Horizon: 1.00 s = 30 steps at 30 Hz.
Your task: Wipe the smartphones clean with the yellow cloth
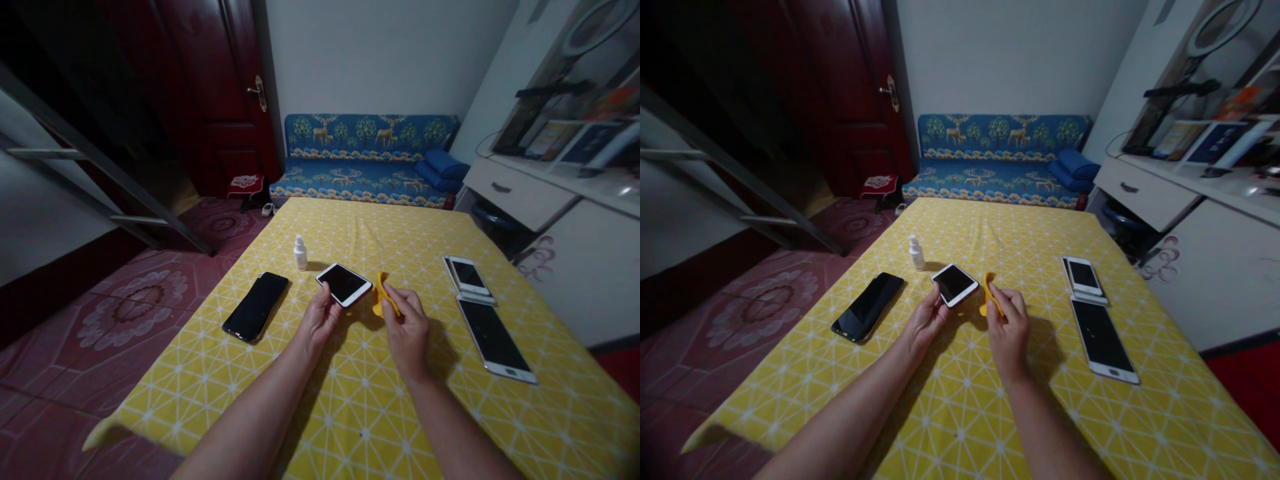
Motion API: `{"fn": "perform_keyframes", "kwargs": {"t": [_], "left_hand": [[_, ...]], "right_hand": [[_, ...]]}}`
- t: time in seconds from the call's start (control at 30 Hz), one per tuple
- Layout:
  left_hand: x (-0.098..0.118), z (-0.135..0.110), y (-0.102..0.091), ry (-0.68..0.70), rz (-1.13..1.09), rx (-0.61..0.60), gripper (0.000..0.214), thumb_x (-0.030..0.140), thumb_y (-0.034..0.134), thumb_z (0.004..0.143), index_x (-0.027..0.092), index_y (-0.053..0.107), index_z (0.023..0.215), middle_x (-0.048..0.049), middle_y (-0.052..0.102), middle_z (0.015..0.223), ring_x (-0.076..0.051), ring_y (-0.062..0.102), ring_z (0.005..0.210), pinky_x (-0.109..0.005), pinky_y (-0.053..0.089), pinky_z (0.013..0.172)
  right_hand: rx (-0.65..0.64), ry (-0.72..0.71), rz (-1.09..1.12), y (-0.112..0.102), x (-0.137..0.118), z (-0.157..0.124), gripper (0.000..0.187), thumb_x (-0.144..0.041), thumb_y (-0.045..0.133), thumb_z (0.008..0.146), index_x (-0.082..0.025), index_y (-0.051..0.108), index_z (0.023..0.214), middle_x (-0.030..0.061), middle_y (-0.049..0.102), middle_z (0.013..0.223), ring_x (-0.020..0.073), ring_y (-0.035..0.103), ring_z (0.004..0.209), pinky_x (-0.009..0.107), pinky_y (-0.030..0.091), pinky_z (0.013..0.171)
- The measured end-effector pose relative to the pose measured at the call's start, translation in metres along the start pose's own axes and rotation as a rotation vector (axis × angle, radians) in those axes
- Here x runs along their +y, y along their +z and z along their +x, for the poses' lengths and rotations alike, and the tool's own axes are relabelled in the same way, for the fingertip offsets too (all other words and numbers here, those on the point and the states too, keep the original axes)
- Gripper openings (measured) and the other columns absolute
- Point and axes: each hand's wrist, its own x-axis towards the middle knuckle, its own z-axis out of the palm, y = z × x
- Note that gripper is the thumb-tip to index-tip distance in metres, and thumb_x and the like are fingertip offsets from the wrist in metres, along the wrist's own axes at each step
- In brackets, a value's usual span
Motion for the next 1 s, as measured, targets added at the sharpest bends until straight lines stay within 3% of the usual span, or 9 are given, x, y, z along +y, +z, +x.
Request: {"fn": "perform_keyframes", "kwargs": {"t": [0.17, 0.3, 0.57, 0.8, 1.0], "left_hand": [[-0.002, 0.001, 0.001, -0.008, -0.026, 0.023, 0.023, 0.017, 0.061, 0.088, 0.012, 0.064, 0.111, -0.0070, 0.073, 0.088, -0.016, 0.070, 0.084, -0.024, 0.055, 0.084], [-0.001, -0.001, 0.002, -0.033, -0.012, 0.015, 0.014, 0.018, 0.058, 0.090, 0.010, 0.066, 0.098, -0.0081, 0.072, 0.086, -0.014, 0.069, 0.081, -0.020, 0.054, 0.078], [0.002, -0.005, 0.002, -0.091, 0.023, -0.052, 0.014, 0.024, 0.061, 0.089, 0.012, 0.067, 0.090, -0.0043, 0.068, 0.070, -0.013, 0.068, 0.074, -0.019, 0.055, 0.076], [0.000, -0.002, 0.003, -0.031, 0.029, -0.015, 0.014, 0.020, 0.061, 0.089, 0.012, 0.068, 0.098, -0.0069, 0.072, 0.081, -0.015, 0.069, 0.082, -0.021, 0.053, 0.080], [0.001, -0.003, -0.006, -0.110, 0.072, -0.078, 0.025, 0.031, 0.065, 0.086, 0.011, 0.068, 0.101, -0.0079, 0.072, 0.082, -0.017, 0.069, 0.075, -0.024, 0.055, 0.072]], "right_hand": [[-0.066, -0.171, -0.097, 0.001, -0.007, -0.002, 0.039, -0.014, 0.052, 0.091, -0.025, 0.061, 0.128, 0.0052, 0.056, 0.091, 0.0159, 0.058, 0.085, 0.030, 0.054, 0.074], [-0.125, -0.302, -0.148, 0.003, -0.009, -0.005, 0.048, -0.007, 0.050, 0.091, -0.027, 0.056, 0.134, 0.0060, 0.056, 0.093, 0.0158, 0.059, 0.087, 0.031, 0.054, 0.076], [-0.291, -0.432, -0.106, 0.008, -0.012, -0.011, 0.051, -0.005, 0.050, 0.089, -0.030, 0.057, 0.133, 0.0048, 0.059, 0.093, 0.0150, 0.062, 0.087, 0.028, 0.055, 0.073], [-0.166, -0.357, -0.166, -0.001, -0.004, -0.003, 0.052, -0.004, 0.049, 0.089, -0.032, 0.058, 0.131, 0.0042, 0.055, 0.093, 0.0142, 0.060, 0.086, 0.027, 0.054, 0.072], [-0.395, -0.513, -0.068, 0.001, -0.018, -0.010, 0.050, -0.002, 0.051, 0.088, -0.030, 0.061, 0.128, 0.0037, 0.058, 0.091, 0.0141, 0.061, 0.086, 0.027, 0.055, 0.073]]}}
